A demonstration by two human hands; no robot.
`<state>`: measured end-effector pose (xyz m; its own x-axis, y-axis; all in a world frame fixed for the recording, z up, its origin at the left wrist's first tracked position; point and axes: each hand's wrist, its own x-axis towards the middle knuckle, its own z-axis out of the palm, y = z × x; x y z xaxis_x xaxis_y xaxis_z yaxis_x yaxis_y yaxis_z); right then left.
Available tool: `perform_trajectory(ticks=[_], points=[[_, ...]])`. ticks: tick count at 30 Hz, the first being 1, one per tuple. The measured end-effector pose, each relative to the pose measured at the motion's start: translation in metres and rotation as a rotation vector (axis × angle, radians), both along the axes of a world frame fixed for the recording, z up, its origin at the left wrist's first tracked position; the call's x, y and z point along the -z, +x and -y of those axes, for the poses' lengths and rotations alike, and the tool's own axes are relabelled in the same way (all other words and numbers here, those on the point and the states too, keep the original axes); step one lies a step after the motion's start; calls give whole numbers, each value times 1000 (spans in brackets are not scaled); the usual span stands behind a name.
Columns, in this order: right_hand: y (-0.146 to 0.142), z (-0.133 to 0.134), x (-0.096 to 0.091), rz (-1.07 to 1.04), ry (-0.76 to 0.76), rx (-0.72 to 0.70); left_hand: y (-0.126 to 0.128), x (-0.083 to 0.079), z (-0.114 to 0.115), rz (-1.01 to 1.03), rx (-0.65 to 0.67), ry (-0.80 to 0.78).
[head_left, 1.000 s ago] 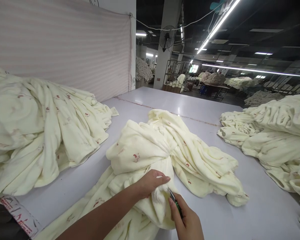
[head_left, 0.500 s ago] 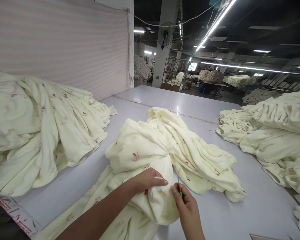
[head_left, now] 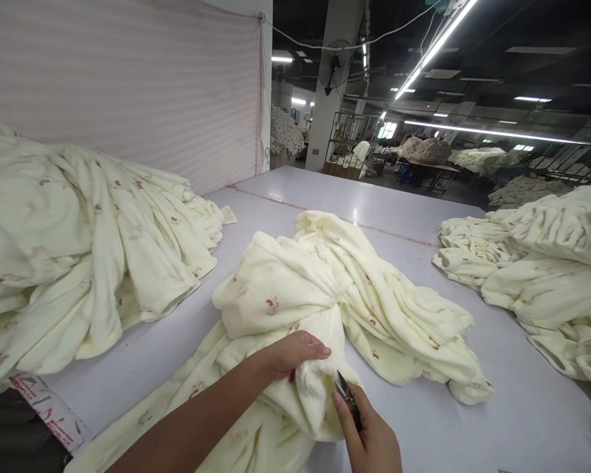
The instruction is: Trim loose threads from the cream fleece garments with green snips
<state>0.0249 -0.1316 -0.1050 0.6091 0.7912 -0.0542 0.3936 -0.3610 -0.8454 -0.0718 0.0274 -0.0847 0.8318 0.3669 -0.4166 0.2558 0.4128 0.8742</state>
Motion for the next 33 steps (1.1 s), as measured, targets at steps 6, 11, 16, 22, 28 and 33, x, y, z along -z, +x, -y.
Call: perform_trajectory(ticks=[6,11,16,22,28,33], points=[[1,-1,1,48,-43,-58,1,-1,3,15,-17,0],[-1,-2,-1,128,-95,-72,2,-1,7,19,-41,16],[-4,-3,-2,269,-143,-59,2,0,11,-17,-71,78],[9,-1,-10,11,38,-18,-3,-9,12,2,-35,145],[18,-4,-6,-74,207,14,-8,-19,21,158,-75,254],[-12,-7,1,-146,307,-249,-1,-12,29,370,-354,90]])
